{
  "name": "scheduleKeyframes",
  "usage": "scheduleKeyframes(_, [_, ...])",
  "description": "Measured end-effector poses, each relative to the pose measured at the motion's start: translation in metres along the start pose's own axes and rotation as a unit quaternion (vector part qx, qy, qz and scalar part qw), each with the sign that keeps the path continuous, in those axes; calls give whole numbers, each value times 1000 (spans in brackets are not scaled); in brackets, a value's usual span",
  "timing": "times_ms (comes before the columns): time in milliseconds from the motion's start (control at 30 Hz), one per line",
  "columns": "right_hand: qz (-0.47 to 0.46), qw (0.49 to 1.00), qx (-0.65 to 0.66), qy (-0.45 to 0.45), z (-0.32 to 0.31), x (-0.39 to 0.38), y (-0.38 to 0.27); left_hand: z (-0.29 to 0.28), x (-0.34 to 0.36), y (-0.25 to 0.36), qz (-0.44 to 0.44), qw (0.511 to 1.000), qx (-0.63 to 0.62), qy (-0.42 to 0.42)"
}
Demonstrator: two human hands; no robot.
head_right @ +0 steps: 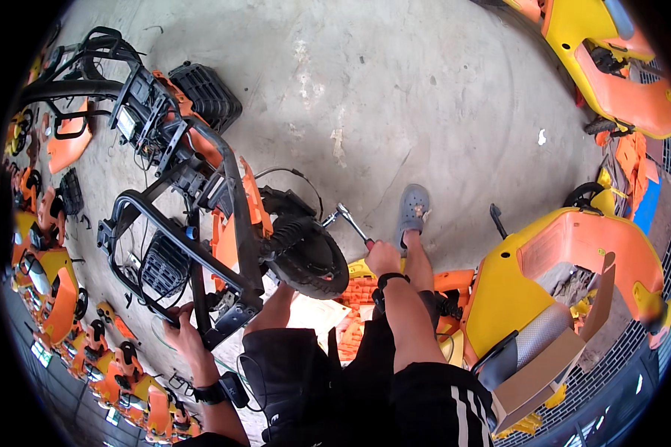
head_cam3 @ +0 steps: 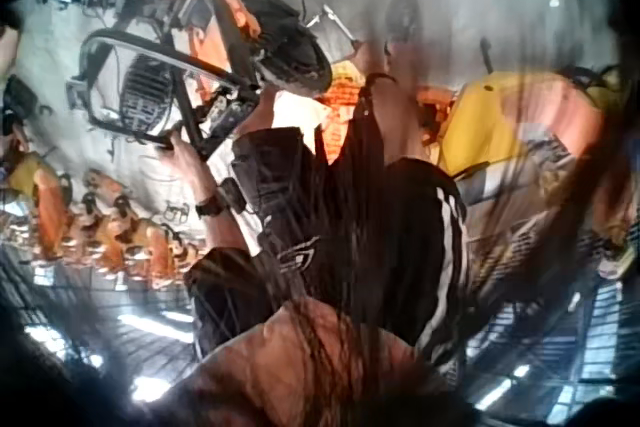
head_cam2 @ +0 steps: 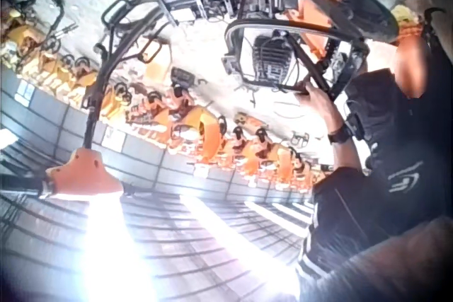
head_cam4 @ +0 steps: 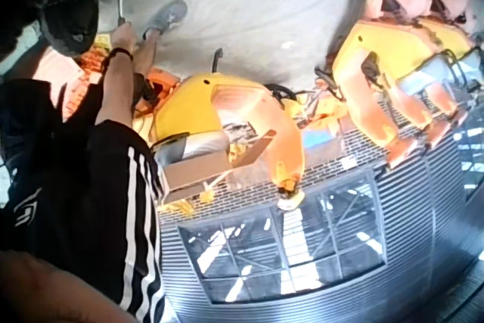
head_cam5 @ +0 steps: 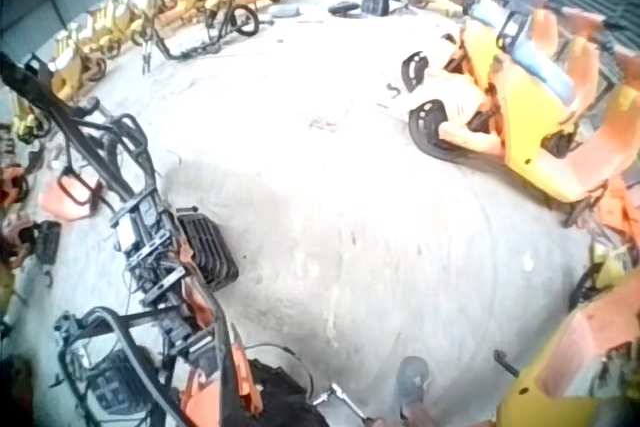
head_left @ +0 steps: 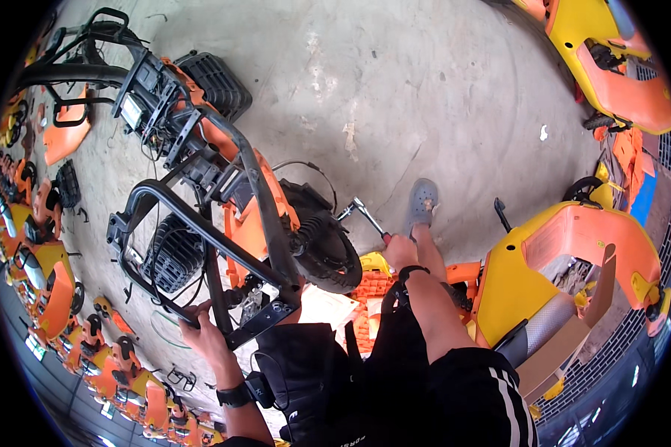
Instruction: The person is repairing an electric scooter in a workshop. They are seen disassembling a brake assembly, using a wrench to loosen bolts on the front wheel, and handling various scooter parts and tools.
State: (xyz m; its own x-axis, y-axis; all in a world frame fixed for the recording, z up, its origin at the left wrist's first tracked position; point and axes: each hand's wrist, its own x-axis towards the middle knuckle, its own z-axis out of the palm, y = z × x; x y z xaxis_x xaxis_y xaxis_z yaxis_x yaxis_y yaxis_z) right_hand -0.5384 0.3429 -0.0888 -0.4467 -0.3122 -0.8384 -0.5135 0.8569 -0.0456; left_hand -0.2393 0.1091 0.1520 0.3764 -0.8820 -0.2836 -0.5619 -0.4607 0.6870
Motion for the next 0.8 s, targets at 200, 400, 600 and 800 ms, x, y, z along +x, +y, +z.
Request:
scheduleKeyframes(200, [34, 995, 33, -83, 4, -34, 12, -26, 0, -27, -23, 998, 50, 15])
scheduleKeyframes(400, [-86, 979, 140, 117, 52, 42, 28, -15, 32, -8, -12, 987, 159, 19])
scheduleKeyframes(600, [-39, 994, 72, 70, 109, -12, 70, -23, -15, -15, -55, 996, 73, 22])
scheduleKeyframes(800, [-66, 978, 130, 146, 118, 69, 62, -29, 15, -14, -50, 992, 113, 24])
